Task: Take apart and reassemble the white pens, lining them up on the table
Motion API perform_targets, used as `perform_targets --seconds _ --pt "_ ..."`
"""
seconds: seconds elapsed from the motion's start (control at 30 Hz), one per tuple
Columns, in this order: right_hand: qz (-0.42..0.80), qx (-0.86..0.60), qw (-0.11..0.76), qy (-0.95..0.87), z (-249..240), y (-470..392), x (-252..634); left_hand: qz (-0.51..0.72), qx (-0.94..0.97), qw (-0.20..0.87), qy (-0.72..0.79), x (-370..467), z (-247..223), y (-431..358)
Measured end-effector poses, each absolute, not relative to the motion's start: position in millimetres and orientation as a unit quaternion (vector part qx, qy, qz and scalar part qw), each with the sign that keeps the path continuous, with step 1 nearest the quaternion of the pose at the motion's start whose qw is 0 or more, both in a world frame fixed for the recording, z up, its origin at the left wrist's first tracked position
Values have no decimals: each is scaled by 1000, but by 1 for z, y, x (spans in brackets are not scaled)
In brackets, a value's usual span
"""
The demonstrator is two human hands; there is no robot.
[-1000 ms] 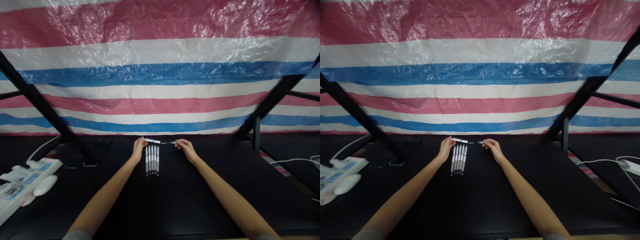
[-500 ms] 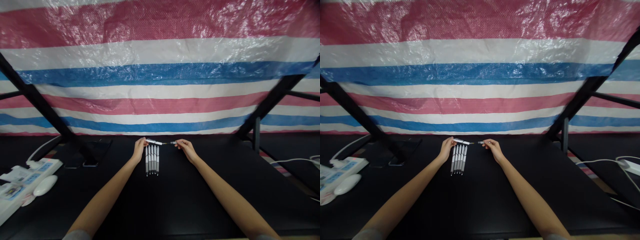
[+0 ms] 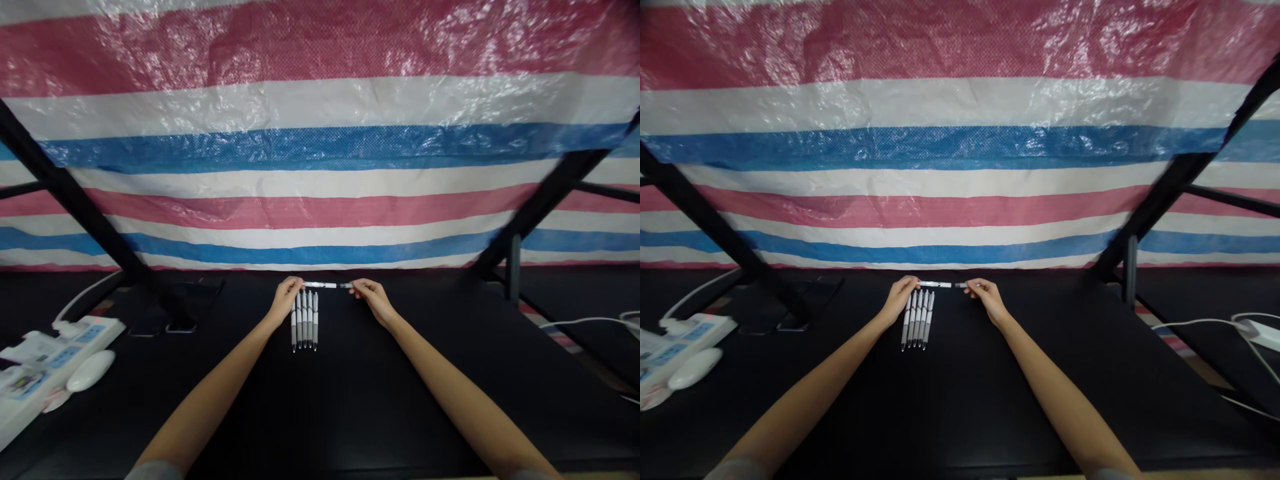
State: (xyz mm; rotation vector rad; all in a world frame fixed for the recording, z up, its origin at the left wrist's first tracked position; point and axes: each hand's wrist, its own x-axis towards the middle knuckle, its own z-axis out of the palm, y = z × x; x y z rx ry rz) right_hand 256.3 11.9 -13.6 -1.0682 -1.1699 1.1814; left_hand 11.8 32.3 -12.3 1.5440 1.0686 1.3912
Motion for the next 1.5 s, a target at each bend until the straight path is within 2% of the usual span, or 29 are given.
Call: perform_targets --seconds 0.87,1.13,1.5 --pt "446 -465 499 -579 -12 11 255 512 680 342 398 12 -17 35" --pt "416 -469 488 -608 -9 9 254 507 710 290 393 12 -20 37" --pt "395 -508 458 -613 -12 10 253 518 692 299 404 13 -18 35"
